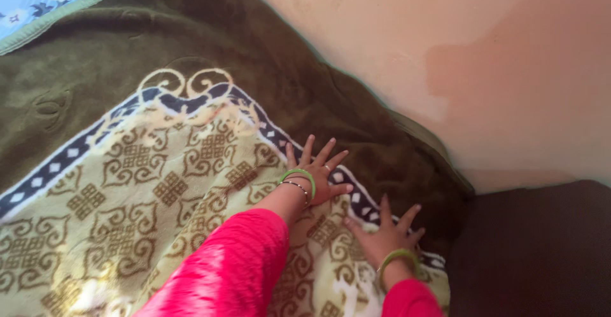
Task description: The person folds a large patterned blanket on a bed. They smooth the fabric, fold it in half lengthwise, then fold it again widthwise, aligning the edges and pressing down to create a neat stack.
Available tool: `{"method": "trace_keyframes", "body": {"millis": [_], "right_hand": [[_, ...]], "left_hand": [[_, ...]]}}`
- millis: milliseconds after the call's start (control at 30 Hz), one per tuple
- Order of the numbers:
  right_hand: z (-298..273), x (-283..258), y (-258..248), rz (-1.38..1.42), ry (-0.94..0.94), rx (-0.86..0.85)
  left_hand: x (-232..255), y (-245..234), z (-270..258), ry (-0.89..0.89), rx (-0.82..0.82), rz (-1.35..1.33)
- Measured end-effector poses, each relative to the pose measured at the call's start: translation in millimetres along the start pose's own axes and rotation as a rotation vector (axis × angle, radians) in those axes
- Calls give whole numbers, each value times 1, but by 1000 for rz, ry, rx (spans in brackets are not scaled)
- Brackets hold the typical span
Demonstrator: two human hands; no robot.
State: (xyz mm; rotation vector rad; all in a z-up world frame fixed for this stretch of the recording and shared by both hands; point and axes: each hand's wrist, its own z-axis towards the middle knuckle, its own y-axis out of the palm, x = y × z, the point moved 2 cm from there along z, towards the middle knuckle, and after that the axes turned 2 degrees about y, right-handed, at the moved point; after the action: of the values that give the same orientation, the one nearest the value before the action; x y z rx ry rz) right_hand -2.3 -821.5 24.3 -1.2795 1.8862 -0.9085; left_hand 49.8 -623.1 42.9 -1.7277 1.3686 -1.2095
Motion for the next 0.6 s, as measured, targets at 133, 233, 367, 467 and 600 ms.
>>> {"method": "trace_keyframes", "body": {"millis": [133,233,367,467,600], "right_hand": [[34,6,1,16,-35,35],[26,8,-11,37,-79,53],[-14,20,-9,26,-104,-5],[-38,22,-9,-47,-100,-30],[-78,23,-10,-104,-134,-26]], "left_hand": [[14,1,-53,63,28,-18],[14,8,-134,105,-15,-5],[3,16,-204,31,9,-37],[3,12,-220,14,57,-24],[3,10,-249,16,12,51]]}}
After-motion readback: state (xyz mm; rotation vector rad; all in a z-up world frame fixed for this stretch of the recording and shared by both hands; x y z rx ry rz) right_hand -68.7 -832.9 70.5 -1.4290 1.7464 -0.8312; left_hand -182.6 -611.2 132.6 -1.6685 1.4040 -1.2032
